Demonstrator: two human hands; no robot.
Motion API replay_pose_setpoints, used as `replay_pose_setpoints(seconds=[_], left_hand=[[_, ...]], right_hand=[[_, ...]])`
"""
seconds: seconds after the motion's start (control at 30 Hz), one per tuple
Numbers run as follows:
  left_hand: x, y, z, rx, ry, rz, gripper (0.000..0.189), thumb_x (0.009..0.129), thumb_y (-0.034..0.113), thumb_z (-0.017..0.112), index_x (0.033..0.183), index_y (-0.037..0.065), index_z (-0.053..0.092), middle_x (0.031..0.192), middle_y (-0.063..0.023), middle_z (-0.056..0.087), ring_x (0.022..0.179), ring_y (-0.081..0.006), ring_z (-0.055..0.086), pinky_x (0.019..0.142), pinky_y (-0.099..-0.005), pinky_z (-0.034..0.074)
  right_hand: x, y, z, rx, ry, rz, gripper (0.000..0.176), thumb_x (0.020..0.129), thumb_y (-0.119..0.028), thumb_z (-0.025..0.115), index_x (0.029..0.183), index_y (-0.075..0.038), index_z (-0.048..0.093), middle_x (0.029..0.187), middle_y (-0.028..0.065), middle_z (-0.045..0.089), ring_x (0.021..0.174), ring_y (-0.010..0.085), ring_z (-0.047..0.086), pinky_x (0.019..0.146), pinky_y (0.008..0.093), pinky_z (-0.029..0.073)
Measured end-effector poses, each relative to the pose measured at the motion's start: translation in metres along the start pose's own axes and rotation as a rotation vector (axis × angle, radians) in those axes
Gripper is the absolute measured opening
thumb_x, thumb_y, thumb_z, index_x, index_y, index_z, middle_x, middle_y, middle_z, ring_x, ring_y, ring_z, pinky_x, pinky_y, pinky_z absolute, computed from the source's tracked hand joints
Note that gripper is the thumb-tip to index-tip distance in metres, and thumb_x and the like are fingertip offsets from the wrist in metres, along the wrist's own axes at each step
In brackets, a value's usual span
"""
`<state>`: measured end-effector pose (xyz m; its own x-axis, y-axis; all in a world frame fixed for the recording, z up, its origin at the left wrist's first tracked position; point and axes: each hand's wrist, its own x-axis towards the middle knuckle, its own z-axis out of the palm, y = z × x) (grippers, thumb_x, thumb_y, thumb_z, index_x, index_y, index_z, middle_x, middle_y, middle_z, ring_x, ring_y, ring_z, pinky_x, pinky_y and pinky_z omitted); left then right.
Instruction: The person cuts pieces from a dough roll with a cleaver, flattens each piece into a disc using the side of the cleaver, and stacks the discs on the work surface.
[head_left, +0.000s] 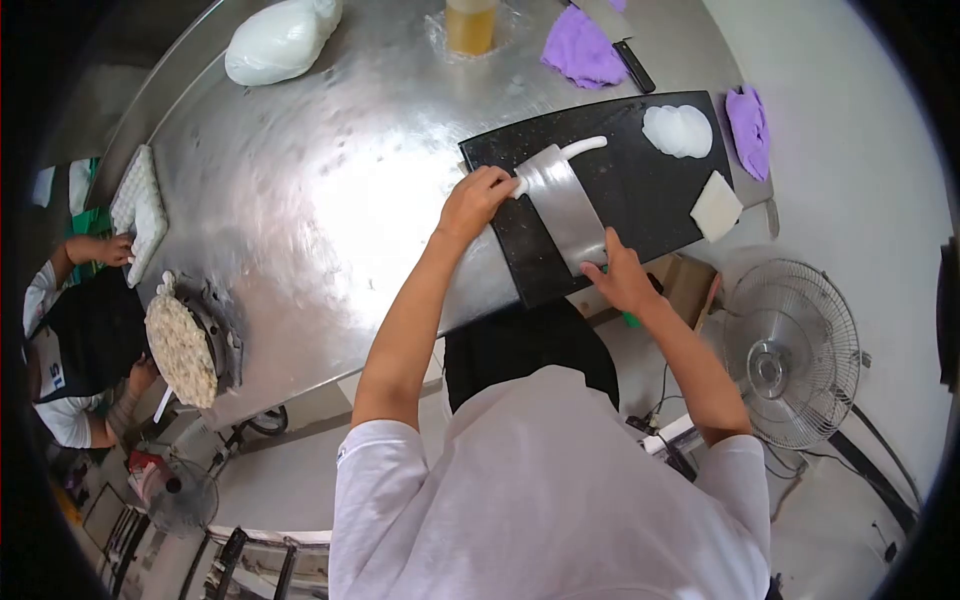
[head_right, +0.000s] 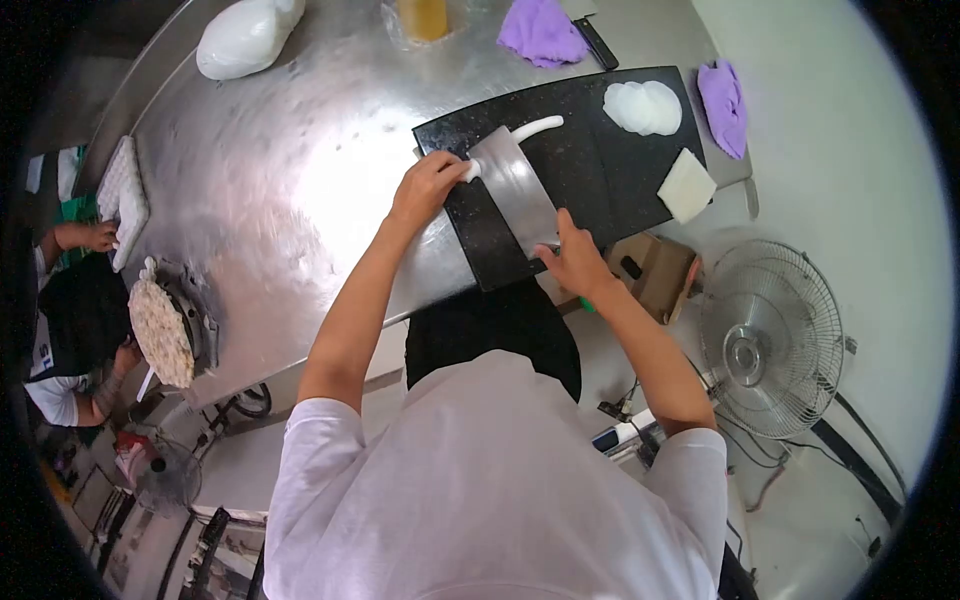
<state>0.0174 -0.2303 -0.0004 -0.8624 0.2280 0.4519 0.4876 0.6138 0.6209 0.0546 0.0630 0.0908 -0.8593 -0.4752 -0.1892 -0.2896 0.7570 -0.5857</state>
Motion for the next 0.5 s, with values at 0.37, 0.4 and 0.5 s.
replay_pose_setpoints(seconds=[0.37, 0.4, 0.5], left_hand=[[0.003, -0.005, -0.002, -0.020, -0.064, 0.008, 0.017, 0.085, 0.004, 0.073, 0.102, 0.007, 0.070, 0.096, -0.0083, 0.064, 0.087, -0.0288, 0.066, 0.075, -0.0398, 0.055], [0.003, -0.004, -0.001, -0.050, -0.050, 0.000, 0.017, 0.085, 0.004, 0.073, 0.101, 0.006, 0.070, 0.095, -0.0084, 0.064, 0.087, -0.0290, 0.066, 0.074, -0.0398, 0.055], [0.006, -0.004, -0.002, -0.055, -0.072, -0.017, 0.016, 0.085, 0.004, 0.073, 0.100, 0.006, 0.070, 0.094, -0.0091, 0.064, 0.086, -0.0295, 0.066, 0.073, -0.0400, 0.055]], right_hand=[[-0.017, -0.040, -0.014, -0.033, 0.082, 0.209, 0.034, 0.097, -0.016, 0.064, 0.119, 0.001, 0.045, 0.083, 0.0282, 0.068, 0.081, 0.0504, 0.066, 0.070, 0.0568, 0.052], [-0.016, -0.043, -0.013, -0.030, 0.088, 0.219, 0.034, 0.097, -0.016, 0.064, 0.119, 0.001, 0.045, 0.083, 0.0282, 0.068, 0.081, 0.0504, 0.066, 0.070, 0.0568, 0.052], [-0.005, -0.047, -0.015, -0.114, 0.011, 0.223, 0.031, 0.097, -0.016, 0.063, 0.119, -0.001, 0.045, 0.081, 0.0272, 0.068, 0.080, 0.0498, 0.067, 0.071, 0.0564, 0.053]])
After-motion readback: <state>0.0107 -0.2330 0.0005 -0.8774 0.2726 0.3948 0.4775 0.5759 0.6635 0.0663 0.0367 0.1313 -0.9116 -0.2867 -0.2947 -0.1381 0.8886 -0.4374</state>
